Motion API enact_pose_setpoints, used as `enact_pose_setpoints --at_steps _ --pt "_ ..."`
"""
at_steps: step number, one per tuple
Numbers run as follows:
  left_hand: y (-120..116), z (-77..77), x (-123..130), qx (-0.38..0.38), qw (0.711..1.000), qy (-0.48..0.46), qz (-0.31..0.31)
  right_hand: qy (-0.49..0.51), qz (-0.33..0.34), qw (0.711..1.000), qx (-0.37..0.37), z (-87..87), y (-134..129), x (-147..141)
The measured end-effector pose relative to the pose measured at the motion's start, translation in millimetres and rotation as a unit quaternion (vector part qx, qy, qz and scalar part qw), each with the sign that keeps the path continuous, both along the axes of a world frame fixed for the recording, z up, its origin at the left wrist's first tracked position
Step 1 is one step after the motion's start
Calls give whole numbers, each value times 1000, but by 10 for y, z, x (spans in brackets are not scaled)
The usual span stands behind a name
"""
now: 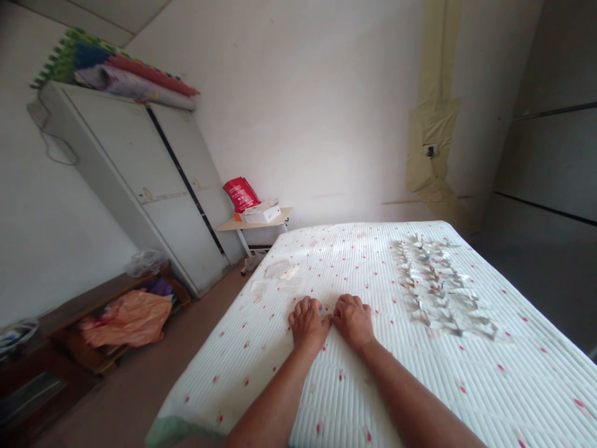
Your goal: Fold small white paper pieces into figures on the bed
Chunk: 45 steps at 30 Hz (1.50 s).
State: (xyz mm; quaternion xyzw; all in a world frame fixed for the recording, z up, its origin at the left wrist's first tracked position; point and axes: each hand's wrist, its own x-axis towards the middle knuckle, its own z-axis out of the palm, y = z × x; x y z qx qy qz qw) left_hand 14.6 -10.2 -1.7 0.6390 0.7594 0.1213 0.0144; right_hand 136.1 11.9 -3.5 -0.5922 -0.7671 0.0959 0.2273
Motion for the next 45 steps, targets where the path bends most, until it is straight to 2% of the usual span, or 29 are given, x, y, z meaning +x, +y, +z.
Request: enact_pose_setpoints --at_steps 6,12,20,28,32,38,45 --pt "1 15 -21 12 1000 -7 -10 -17 -6 1000 2 -6 14 22" --pt "-19 68 -61 -8 1000 -2 -17 -33 -8 999 -6 1 24 49" --pt "-53 39 -113 12 999 -3 -38 -20 -5 1000 4 -29 43 49" --pt "-63 -36 -243 65 996 -31 -43 -17 -3 1000 -2 -17 48 45" --pt "-58 -22 -199 97 993 -46 -52 -8 3 1000 -9 16 32 49" --pt "-1 -70 -112 18 999 -19 -22 -14 3 1000 -21 32 32 46" --pt "55 -110 -127 9 999 -42 -10 7 4 1000 -18 13 104 172"
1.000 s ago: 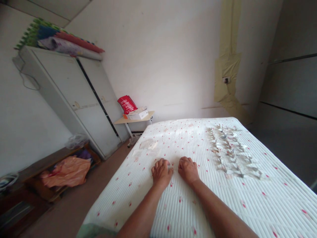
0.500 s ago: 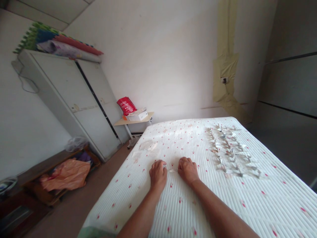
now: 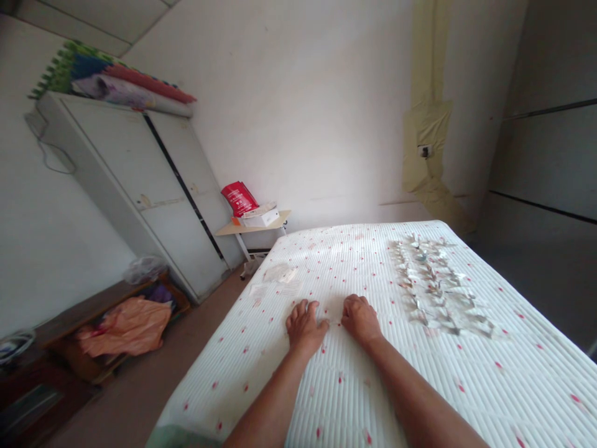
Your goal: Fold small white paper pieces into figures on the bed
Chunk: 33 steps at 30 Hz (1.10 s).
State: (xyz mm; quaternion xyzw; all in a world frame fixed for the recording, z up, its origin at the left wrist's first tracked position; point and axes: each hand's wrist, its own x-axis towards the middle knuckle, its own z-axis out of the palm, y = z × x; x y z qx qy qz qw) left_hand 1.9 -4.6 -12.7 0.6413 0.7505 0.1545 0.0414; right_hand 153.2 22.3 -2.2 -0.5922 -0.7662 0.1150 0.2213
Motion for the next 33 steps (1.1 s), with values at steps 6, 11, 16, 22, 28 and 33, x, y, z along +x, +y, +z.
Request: enact_pose_setpoints --at_steps 6,11,16,22,28,33 --pt "-22 -16 12 16 1000 5 -6 82 -4 997 -4 0 86 112" --pt "-28 -20 26 16 1000 3 -7 90 -49 994 25 -7 29 -66" --pt "-25 -14 27 24 1000 0 -9 6 -31 999 39 -6 -58 -245" --pt "-35 -35 13 41 999 -5 -11 -4 -29 999 31 -49 24 -97" --pt "-103 -18 8 98 993 -12 -68 54 65 996 16 -73 119 101" --pt "-135 4 10 131 985 -23 -107 80 122 989 -8 -57 97 175"
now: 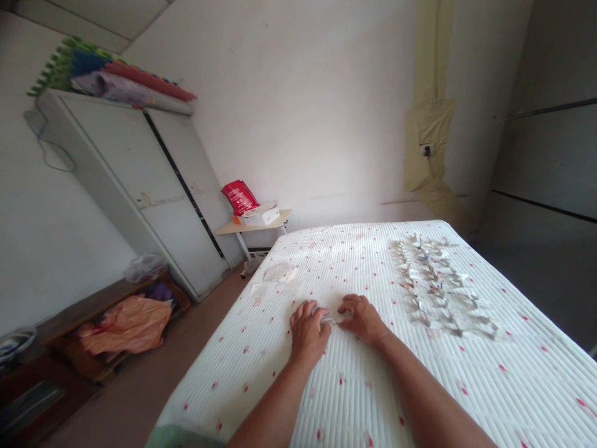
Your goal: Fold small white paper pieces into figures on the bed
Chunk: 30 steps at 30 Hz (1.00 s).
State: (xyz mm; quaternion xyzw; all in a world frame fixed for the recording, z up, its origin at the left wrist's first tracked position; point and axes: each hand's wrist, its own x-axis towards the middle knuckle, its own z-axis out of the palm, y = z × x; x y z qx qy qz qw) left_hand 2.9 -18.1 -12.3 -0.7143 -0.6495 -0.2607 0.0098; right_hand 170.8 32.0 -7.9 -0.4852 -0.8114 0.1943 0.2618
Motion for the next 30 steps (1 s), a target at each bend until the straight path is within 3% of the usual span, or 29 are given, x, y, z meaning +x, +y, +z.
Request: enact_pose_setpoints --at_steps 13,21,25,30 --pt "-31 120 23 -29 998 -46 -17 -2 -4 1000 -21 -29 -16 -22" --pt "23 62 -16 -1 996 -90 -15 19 7 1000 11 -37 7 -3" --pt "54 34 -40 8 988 -156 -2 119 2 993 -24 -66 31 -7" --pt "66 20 -68 1 978 -207 0 270 29 956 -114 -43 -2 -85"
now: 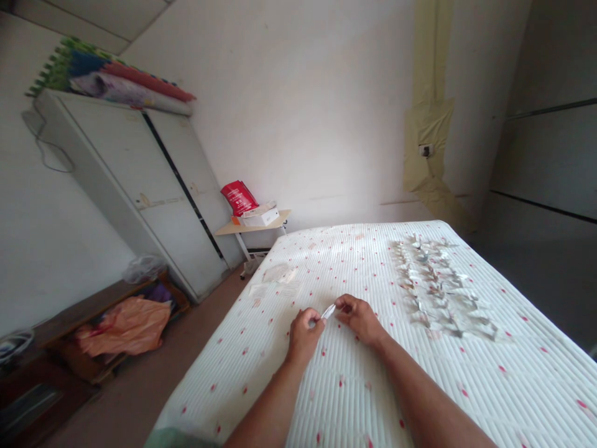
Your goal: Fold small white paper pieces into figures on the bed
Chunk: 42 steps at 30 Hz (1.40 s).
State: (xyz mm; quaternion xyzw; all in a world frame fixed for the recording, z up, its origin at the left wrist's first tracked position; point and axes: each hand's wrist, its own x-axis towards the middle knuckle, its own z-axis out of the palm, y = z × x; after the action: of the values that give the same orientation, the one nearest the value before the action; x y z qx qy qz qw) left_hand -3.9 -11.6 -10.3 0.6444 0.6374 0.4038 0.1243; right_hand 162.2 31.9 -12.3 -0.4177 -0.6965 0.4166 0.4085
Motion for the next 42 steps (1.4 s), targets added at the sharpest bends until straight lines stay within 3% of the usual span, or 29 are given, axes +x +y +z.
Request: enact_pose_setpoints --at_steps 5,12,26,30,35,42 --pt "8 -11 -20 -7 1000 -22 -20 75 36 996 -40 11 -42 -101" --pt "-5 -10 -12 -7 999 -32 -43 70 9 997 -31 26 -66 -142" --pt "-39 31 -16 -3 991 -106 -81 78 55 994 -61 36 -114 -164" --pt "-17 17 -20 -20 979 -177 -101 79 56 992 -77 44 -117 -169" --pt "11 36 -39 -65 944 -312 -88 86 79 990 -80 36 -124 -169" --pt "6 72 -26 -84 935 -327 -109 56 79 993 -67 85 -169 -207"
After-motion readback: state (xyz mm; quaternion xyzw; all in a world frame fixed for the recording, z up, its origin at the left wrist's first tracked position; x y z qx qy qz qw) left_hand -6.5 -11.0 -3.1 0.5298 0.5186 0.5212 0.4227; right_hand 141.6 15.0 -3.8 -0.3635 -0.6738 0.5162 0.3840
